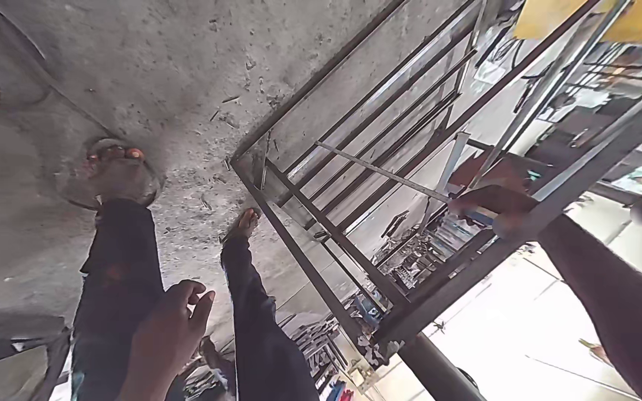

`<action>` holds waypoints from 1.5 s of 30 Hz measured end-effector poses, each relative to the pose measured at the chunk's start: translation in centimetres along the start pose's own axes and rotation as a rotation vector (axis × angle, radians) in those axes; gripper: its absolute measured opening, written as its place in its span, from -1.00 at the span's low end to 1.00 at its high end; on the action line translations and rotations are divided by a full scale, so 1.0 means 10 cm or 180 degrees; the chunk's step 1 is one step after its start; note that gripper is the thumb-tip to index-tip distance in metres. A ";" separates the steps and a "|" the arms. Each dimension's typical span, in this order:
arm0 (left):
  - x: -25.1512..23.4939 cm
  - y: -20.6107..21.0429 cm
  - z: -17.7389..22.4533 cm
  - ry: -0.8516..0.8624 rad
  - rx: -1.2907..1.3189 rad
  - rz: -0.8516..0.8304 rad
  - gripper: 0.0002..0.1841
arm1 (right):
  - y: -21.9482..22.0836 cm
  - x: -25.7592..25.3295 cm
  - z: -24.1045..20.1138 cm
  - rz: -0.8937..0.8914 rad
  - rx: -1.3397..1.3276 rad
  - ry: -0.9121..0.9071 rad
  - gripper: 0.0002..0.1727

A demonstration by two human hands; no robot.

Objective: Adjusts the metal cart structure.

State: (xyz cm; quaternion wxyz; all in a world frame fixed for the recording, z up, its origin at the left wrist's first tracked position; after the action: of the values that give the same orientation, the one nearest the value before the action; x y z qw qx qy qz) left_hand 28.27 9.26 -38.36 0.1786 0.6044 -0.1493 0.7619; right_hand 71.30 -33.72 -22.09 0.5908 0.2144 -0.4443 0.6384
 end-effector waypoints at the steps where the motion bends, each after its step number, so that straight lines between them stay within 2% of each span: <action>1: 0.00 0.00 0.00 -0.0015 0.0004 -0.0004 -0.64 | 0.00 0.01 0.00 -0.0006 -0.0010 -0.0034 -0.64; 6: 0.00 0.00 -0.03 -0.0025 0.0128 0.0008 -0.63 | -0.02 -0.08 0.13 -0.0010 0.0066 -0.0139 -0.68; 10: 0.01 -0.02 -0.04 0.0034 0.0127 0.0009 -0.62 | 0.00 -0.20 0.21 -0.0081 0.0499 -0.0037 -0.64; 13: 0.01 -0.03 -0.05 0.0064 0.0106 0.0003 -0.62 | 0.01 -0.22 0.23 -0.0155 0.0483 0.0006 -0.64; 22: 0.00 -0.02 -0.07 0.0125 0.0091 0.0038 -0.60 | 0.02 -0.33 0.36 -0.0160 0.1134 -0.0219 -0.59; 25: 0.02 -0.01 -0.08 0.0179 0.0089 0.0080 -0.58 | 0.03 -0.23 0.24 -0.0154 0.1210 -0.0194 -0.60; 32: 0.01 -0.01 -0.09 0.0141 0.0108 0.0046 -0.58 | 0.03 -0.22 0.32 0.0045 0.0761 -0.0138 -0.66; 37: 0.01 -0.01 -0.09 0.0123 0.0076 0.0044 -0.60 | 0.04 -0.24 0.28 -0.0071 0.1216 -0.0047 -0.62; 43: 0.01 0.01 -0.10 0.0105 0.0073 0.0058 -0.61 | 0.05 -0.16 0.30 0.0084 0.0530 -0.0245 -0.72; 45: 0.00 0.01 -0.10 0.0108 0.0052 0.0047 -0.63 | 0.04 -0.19 0.33 0.0063 0.0536 -0.0237 -0.70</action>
State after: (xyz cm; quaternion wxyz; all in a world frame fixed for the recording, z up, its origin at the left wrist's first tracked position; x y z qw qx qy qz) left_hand 27.31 9.58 -38.56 0.1705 0.5916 -0.1446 0.7746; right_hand 70.45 -37.42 -22.03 0.5475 0.2825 -0.4128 0.6708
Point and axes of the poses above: each hand's wrist, its own x-axis away from the middle knuckle, its own y-axis out of the palm, z = x × y, the point moved 6 cm from there along -x, towards the middle knuckle, and after that the axes turned 7 degrees about -y, right-handed, at the moved point
